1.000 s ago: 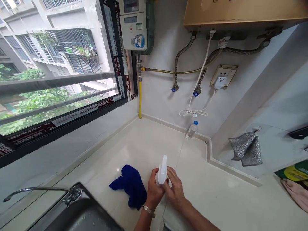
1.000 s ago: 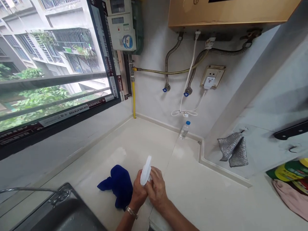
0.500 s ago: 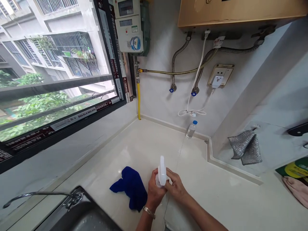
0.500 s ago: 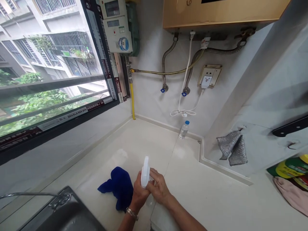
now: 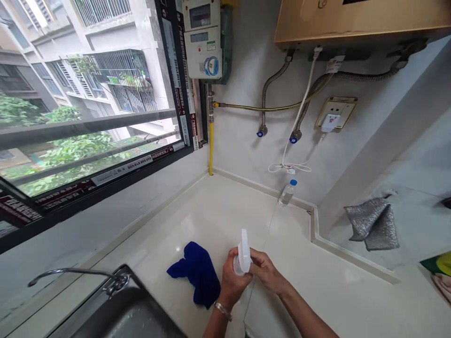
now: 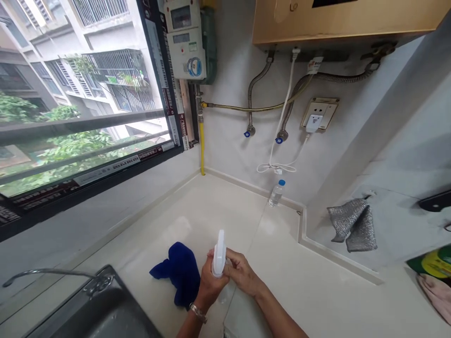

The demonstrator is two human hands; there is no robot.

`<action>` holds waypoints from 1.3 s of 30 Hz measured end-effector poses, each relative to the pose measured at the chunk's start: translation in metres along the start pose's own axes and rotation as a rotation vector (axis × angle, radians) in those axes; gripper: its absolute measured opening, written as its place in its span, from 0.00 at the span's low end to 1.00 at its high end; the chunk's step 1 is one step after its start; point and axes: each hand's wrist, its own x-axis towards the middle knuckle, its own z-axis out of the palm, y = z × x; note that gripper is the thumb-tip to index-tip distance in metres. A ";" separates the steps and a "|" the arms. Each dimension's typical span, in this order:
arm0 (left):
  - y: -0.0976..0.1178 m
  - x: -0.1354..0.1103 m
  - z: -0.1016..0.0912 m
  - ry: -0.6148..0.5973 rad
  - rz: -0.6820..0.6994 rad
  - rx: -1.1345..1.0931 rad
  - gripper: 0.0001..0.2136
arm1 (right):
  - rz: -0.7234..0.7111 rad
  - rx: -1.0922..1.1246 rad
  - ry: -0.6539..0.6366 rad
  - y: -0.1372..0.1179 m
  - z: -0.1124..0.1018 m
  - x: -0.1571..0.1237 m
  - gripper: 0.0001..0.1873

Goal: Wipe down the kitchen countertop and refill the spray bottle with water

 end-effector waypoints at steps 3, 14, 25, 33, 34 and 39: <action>0.008 -0.001 -0.002 -0.035 -0.019 -0.032 0.27 | -0.095 -0.179 0.138 0.012 0.016 -0.005 0.26; 0.008 -0.001 -0.003 -0.035 -0.062 -0.029 0.31 | -0.046 -0.021 0.151 0.007 0.023 -0.004 0.27; 0.008 0.001 -0.001 -0.051 0.005 -0.021 0.29 | 0.012 0.113 -0.014 0.013 -0.002 -0.002 0.25; 0.006 0.000 0.002 -0.063 -0.013 -0.051 0.27 | -0.166 -0.225 0.176 0.021 0.015 -0.007 0.23; 0.005 -0.001 0.002 -0.047 -0.015 -0.056 0.27 | -0.177 -0.241 0.207 0.023 0.018 -0.008 0.22; 0.006 -0.004 0.006 0.008 -0.034 -0.067 0.24 | -0.203 -0.292 0.348 0.034 0.030 -0.012 0.21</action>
